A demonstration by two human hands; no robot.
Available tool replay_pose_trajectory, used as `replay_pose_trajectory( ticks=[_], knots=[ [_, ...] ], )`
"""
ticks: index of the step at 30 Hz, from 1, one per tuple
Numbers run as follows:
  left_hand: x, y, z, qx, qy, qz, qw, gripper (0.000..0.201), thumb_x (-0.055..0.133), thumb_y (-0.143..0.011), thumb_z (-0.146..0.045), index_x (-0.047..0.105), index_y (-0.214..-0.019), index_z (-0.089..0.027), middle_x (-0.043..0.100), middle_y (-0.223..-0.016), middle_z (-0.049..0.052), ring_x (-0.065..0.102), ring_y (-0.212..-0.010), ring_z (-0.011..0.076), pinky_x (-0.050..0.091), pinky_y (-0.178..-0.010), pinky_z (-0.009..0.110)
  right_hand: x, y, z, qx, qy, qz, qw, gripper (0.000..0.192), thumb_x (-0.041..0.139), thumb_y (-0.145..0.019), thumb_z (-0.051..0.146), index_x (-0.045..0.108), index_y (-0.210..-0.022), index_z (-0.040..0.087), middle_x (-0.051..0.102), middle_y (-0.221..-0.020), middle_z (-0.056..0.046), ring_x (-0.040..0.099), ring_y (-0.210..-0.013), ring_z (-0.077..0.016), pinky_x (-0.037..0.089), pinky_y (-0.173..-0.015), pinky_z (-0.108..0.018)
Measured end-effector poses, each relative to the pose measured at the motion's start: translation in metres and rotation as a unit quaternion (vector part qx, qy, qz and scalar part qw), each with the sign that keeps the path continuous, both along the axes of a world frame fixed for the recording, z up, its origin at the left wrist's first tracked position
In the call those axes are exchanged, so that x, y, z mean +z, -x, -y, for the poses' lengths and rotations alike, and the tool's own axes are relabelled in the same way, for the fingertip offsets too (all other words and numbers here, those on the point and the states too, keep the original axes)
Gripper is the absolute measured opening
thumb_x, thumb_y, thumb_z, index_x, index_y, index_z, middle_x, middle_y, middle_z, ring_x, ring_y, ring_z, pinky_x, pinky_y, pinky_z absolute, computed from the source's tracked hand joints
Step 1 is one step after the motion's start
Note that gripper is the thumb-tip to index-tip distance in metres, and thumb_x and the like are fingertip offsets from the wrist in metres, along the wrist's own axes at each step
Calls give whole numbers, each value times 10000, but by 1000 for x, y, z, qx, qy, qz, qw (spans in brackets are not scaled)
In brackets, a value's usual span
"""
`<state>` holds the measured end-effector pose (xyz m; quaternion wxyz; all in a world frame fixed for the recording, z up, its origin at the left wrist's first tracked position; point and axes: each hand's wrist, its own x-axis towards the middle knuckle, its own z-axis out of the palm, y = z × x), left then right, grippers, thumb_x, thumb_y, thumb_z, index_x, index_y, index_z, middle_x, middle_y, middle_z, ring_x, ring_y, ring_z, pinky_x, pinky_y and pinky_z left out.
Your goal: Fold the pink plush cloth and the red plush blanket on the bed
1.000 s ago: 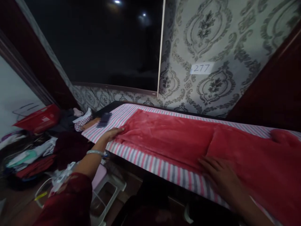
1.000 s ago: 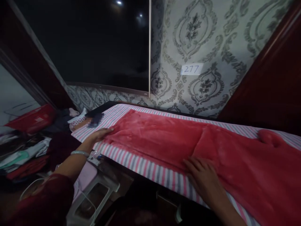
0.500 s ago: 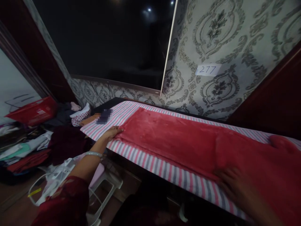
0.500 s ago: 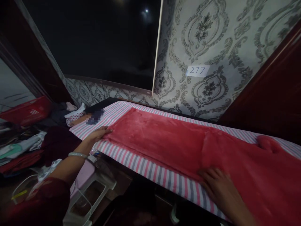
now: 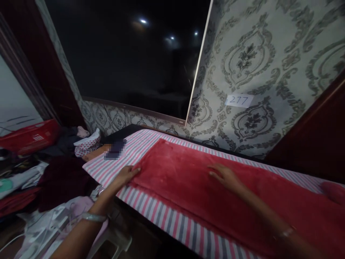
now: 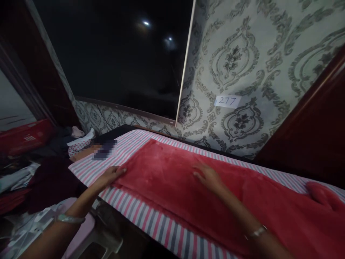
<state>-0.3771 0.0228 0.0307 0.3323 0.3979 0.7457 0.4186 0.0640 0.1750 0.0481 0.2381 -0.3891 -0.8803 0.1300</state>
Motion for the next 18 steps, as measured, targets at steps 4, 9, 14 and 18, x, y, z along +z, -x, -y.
replay_pose_trajectory(
  ticks=[4, 9, 14, 18],
  knots=[
    [-4, -4, 4, -15, -42, -134, 990, 313, 611, -702, -519, 593, -772, -213, 691, -768, 31, 656, -794, 244, 498, -704, 321, 1, 83, -61, -20, 39, 40, 998, 451, 574, -884, 324, 651, -1302, 171, 643, -1354, -132, 595, -1258, -277, 441, -1097, -424],
    [-10, -10, 10, -8, -33, -190, 981, 393, 518, -793, -385, 537, -1138, -199, 727, -1034, 70, 690, -928, 234, 499, -850, 334, -9, 169, -112, -27, 55, 80, 995, 560, 560, -917, 311, 513, -1454, 160, 552, -1465, -123, 504, -1363, -230, 393, -1128, -346],
    [-2, -18, 15, -53, 108, -253, 960, 251, 536, -853, -352, 595, -1021, -175, 719, -1069, 138, 673, -1022, 271, 458, -869, 337, -25, 209, -143, -61, 68, 126, 988, 589, 637, -868, 361, 560, -1384, 89, 624, -1337, -216, 602, -1228, -319, 473, -979, -388],
    [-2, -20, 19, -52, 105, -237, 964, 107, 544, -848, -261, 571, -939, -211, 709, -972, 68, 662, -924, 220, 432, -784, 290, -33, 217, -158, -41, 47, 140, 988, 271, 668, -819, 314, 716, -1030, 150, 733, -1019, -144, 677, -975, -286, 474, -805, -329]
  ],
)
